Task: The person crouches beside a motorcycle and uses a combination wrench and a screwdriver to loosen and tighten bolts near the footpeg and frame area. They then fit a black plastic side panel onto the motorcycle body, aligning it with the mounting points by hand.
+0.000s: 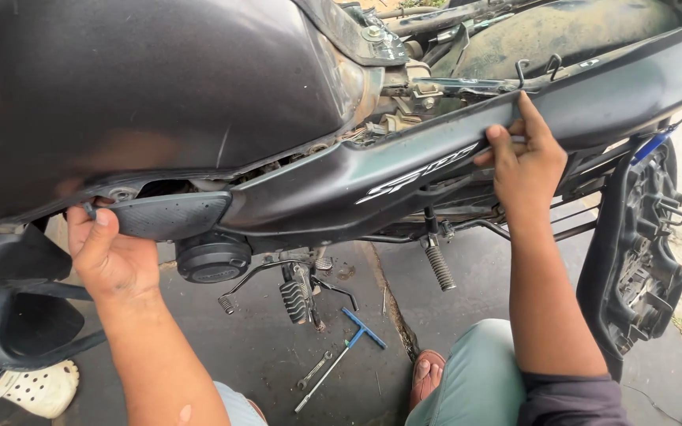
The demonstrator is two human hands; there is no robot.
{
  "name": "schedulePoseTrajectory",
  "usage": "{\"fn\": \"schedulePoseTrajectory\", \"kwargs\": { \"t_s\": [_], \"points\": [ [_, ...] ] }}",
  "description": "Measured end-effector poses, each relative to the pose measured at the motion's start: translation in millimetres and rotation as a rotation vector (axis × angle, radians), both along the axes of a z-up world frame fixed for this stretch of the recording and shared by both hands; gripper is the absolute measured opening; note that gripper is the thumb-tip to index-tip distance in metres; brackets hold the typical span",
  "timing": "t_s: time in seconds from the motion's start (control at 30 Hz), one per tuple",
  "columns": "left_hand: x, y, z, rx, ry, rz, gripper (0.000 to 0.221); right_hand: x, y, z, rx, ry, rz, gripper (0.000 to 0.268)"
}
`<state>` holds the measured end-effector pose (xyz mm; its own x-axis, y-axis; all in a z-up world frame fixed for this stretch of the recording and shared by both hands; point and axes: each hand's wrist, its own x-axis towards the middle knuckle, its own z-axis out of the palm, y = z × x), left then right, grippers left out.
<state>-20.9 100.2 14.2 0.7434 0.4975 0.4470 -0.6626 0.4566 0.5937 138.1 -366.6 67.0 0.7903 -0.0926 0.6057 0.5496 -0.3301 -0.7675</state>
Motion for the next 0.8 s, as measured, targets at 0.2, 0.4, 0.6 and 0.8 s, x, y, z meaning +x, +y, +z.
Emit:
{"fn": "schedulePoseTrajectory", "kwargs": {
  "t_s": [0.2,0.4,0.6,0.8],
  "points": [
    [0,12,-15,0.008,-0.001,0.076,0.064,-1,9,-1,-0.523,-0.244,-0.371,0.058],
    [-2,-3,2,-0.046,0.031,0.089,0.055,-1,11,-8,0.035,0.085,-0.027,0.05],
    [3,13,-26,-0.108,-0.038,-0.001,0.03,-20,1,-18,0.129,0.106,0.027,0.052],
    [-4,37,-49,-0.102,-0.135,-0.136,0.025,-48,3,-5,0.305,0.142,0.084,0.047]
  ]
}}
